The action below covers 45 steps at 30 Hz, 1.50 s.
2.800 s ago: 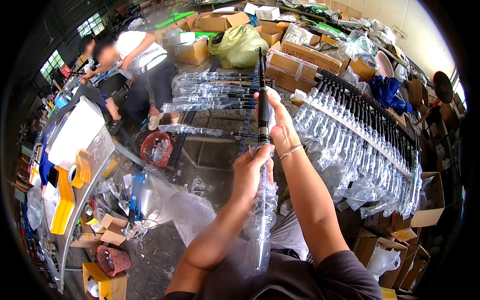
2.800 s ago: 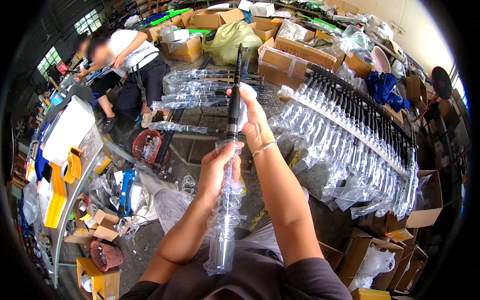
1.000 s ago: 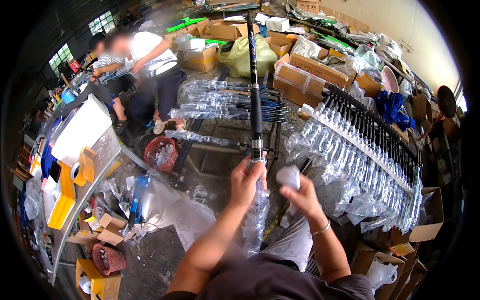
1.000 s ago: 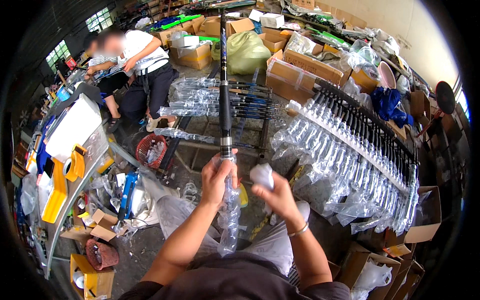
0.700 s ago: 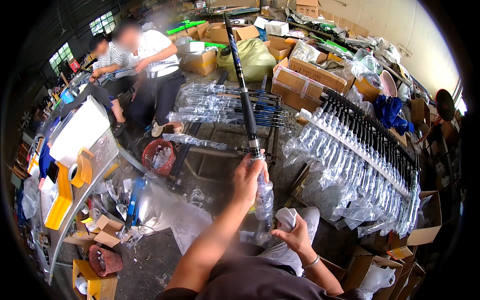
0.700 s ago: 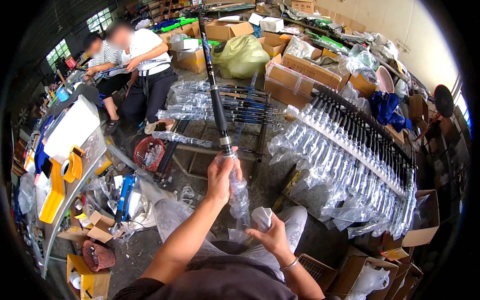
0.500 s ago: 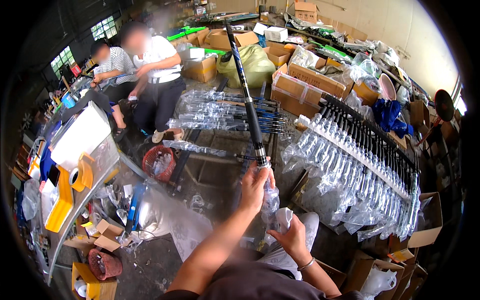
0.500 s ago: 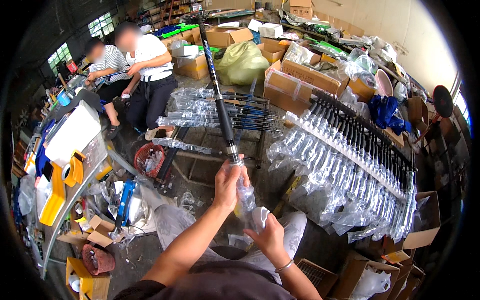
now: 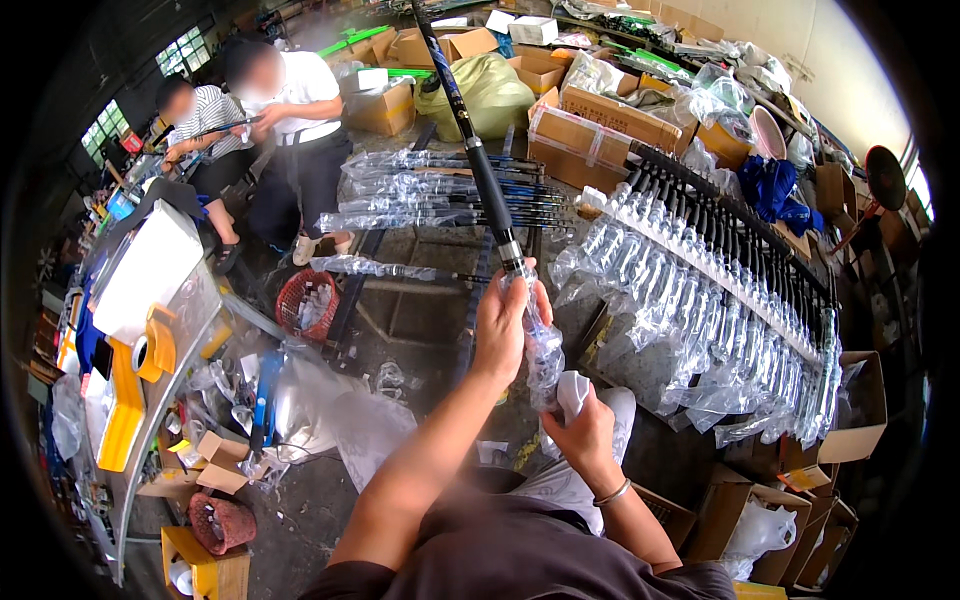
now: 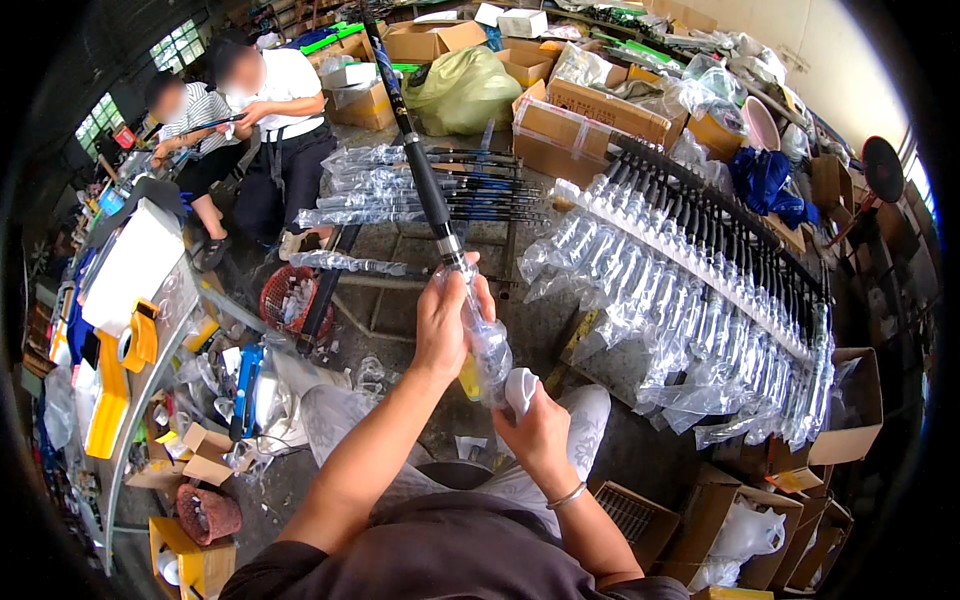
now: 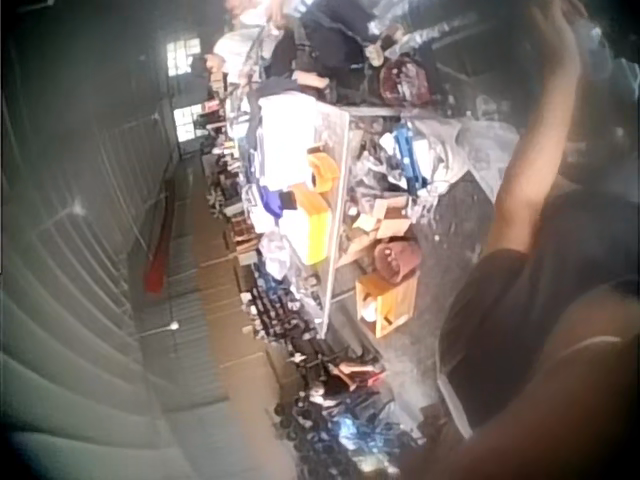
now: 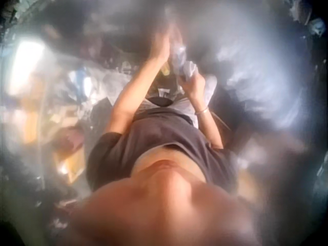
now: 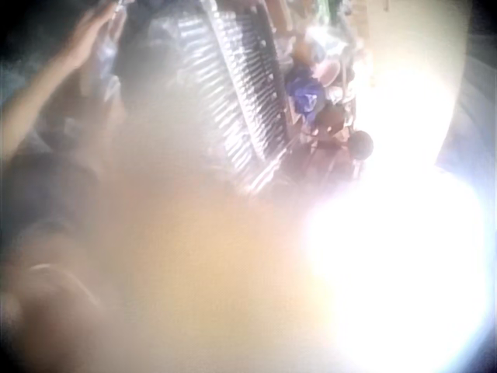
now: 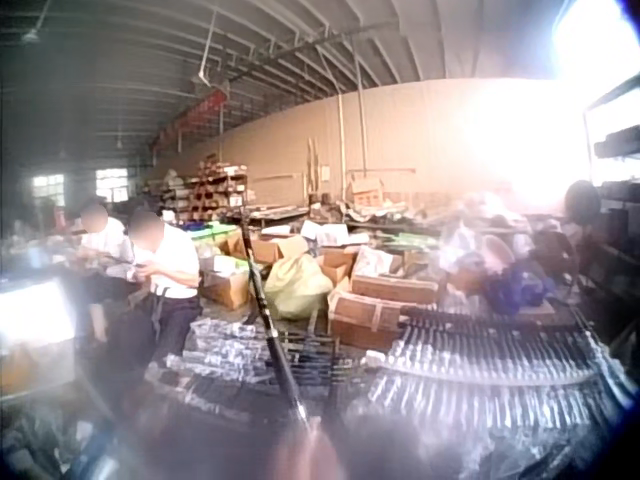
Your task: The person wipes the handle of a fishing rod with a white cloth. They then place the rod into a rack filled with other wrapped rods. The person repeats this process, picking up another rod, wiping it, and placing it in the rack.
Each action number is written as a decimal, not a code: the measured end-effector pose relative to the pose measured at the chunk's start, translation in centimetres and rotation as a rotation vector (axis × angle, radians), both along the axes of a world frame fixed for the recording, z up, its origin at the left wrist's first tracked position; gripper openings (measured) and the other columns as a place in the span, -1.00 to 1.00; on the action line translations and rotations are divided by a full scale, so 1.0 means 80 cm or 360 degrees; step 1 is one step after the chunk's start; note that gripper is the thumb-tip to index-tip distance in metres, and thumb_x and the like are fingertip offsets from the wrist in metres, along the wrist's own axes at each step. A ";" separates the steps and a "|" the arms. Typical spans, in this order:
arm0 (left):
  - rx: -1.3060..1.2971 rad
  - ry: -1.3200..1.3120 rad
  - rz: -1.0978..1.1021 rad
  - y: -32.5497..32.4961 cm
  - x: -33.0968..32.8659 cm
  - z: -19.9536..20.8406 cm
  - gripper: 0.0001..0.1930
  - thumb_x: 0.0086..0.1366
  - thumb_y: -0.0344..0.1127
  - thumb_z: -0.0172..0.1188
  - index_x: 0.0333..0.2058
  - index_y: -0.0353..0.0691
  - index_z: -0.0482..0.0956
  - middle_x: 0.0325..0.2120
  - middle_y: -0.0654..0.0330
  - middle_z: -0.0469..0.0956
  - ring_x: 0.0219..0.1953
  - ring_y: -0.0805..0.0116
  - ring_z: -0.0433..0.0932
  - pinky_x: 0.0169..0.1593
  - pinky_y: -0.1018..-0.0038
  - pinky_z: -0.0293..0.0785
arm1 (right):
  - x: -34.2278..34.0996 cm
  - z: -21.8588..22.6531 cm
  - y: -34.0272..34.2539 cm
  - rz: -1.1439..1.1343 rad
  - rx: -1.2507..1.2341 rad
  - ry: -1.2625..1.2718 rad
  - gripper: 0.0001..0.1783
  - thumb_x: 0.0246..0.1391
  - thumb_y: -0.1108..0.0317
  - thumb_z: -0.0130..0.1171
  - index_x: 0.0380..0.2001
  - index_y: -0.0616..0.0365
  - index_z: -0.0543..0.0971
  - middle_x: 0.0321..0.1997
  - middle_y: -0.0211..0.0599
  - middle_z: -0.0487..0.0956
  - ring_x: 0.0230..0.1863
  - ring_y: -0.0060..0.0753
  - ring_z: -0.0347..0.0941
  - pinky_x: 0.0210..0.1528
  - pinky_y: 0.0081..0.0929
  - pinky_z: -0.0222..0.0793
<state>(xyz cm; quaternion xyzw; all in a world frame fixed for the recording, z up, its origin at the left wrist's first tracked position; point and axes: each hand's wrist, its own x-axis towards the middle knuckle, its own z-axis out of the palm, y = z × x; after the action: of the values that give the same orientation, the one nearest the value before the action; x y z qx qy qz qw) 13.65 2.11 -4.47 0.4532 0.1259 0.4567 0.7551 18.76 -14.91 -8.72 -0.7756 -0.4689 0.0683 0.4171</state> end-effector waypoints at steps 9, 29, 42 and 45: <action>-0.0009 -0.0220 -0.0043 0.019 -0.013 0.032 -0.56 0.40 -0.07 -0.02 0.06 -0.31 0.36 -0.29 0.13 0.51 -0.31 0.36 0.51 -0.22 0.42 0.48 | 0.005 -0.007 -0.012 0.0148 -0.0093 0.0238 -0.49 -0.25 0.35 0.44 -0.19 0.22 0.46 -0.40 -0.09 0.60 -0.38 -0.05 0.58 -0.32 -0.30 0.46; -0.0078 -0.0233 -0.0040 0.007 -0.018 0.040 -0.70 0.39 -0.23 0.03 -0.07 -0.36 0.41 -0.40 0.21 0.42 -0.40 0.42 0.38 -0.25 0.42 0.39 | 0.011 0.028 0.010 0.0155 0.0028 0.0119 -0.42 -0.29 0.30 0.41 -0.11 0.15 0.44 -0.43 -0.03 0.59 -0.37 0.05 0.56 -0.34 -0.22 0.47; -0.0097 -0.0264 -0.0064 0.023 -0.007 0.029 -0.69 0.38 -0.22 0.05 -0.07 -0.36 0.42 -0.40 0.21 0.43 -0.40 0.41 0.40 -0.24 0.36 0.42 | 0.035 0.046 0.000 0.0210 0.0246 0.0340 -0.33 -0.36 0.22 0.56 -0.13 0.14 0.47 -0.39 -0.19 0.62 -0.40 -0.11 0.57 -0.32 -0.39 0.47; -0.0048 -0.0095 0.0072 0.020 -0.002 0.019 -0.64 0.38 -0.22 0.02 -0.04 -0.46 0.36 -0.44 0.19 0.42 -0.45 0.36 0.43 -0.25 0.36 0.44 | 0.029 0.010 -0.036 0.0089 -0.0051 0.0005 -0.37 -0.35 0.12 0.54 -0.22 0.12 0.46 -0.41 -0.19 0.55 -0.41 -0.05 0.52 -0.38 -0.33 0.45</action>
<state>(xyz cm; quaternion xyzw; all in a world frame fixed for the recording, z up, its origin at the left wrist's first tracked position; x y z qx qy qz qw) 13.48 3.73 -2.99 0.4251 0.1204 0.4849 0.7548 21.06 -17.77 -7.93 -0.7686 -0.4886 0.0886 0.4032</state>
